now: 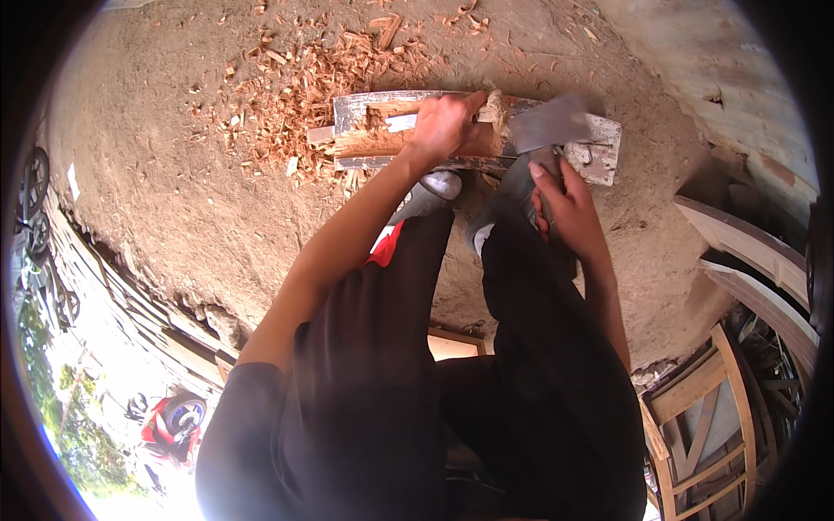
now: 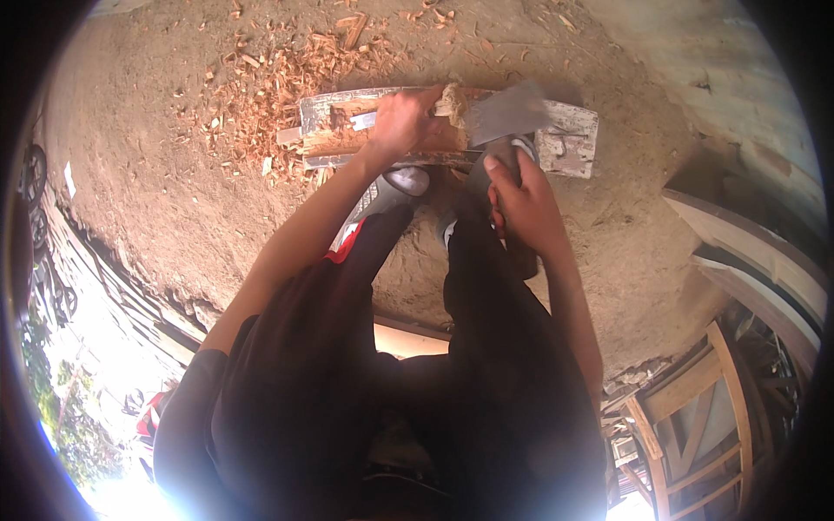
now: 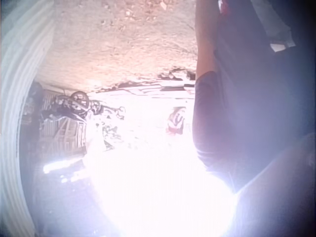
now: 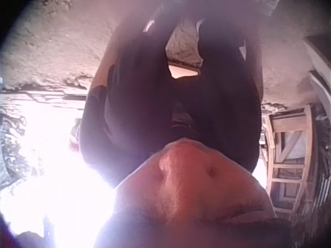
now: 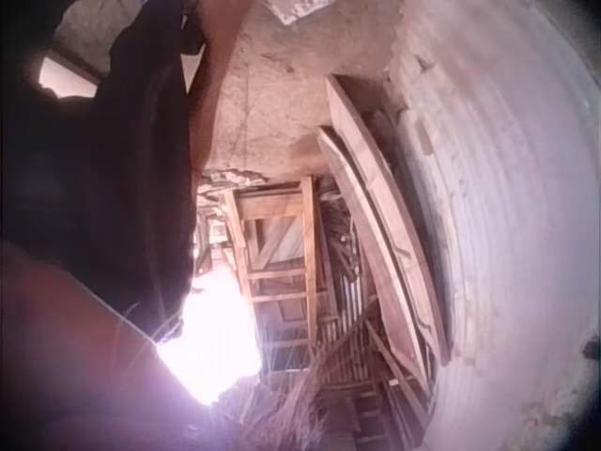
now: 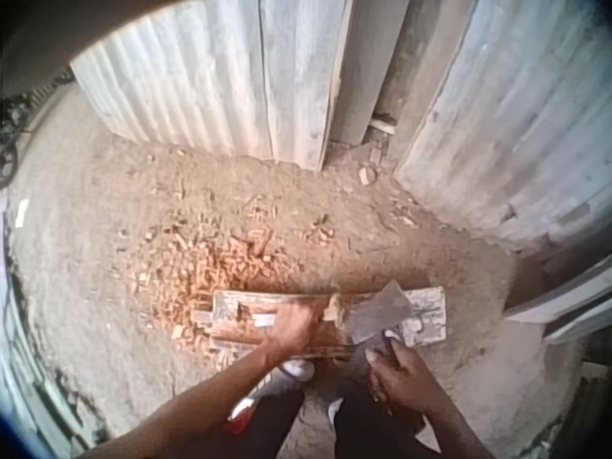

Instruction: The person uses a chisel to carve a piece of wood clamped to a workbench. They repeatedly strike the chisel with a mallet to remove wood shavings, shaping the wood piece.

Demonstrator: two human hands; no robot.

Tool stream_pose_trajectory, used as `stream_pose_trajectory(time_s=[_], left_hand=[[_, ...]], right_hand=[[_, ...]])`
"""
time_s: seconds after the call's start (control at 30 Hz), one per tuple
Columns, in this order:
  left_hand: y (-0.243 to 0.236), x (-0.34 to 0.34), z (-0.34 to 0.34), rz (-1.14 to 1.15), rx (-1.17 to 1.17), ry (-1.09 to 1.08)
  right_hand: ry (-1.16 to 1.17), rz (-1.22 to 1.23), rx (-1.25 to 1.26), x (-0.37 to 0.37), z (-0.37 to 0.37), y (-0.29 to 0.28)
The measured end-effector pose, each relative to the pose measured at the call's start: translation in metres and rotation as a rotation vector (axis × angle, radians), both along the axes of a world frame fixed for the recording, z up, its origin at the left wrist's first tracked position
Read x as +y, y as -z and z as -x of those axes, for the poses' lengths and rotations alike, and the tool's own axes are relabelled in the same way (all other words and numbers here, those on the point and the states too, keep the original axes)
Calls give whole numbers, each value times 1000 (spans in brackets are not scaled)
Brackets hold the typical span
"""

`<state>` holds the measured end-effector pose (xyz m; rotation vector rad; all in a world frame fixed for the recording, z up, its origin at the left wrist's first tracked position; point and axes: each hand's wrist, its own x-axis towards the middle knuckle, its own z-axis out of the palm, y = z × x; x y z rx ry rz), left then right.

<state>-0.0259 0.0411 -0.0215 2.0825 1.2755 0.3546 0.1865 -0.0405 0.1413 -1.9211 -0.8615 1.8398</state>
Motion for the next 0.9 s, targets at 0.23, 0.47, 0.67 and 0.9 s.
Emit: stream_pose_trajectory(time_s=[0.23,0.47,0.67,0.9], left_hand=[[-4,5,-3,-23,-31,-141],[1,6,-6,-34,-16,-121],[2,4,0,-60,-14,-104],[3,1,-2,-98,0,-95]], right_hand=[[-141,-99,47,-11,10,11],[383,-48,145,12,14,-7],[165,116,183,38,5,-9],[192,27,104,33,18,-1]])
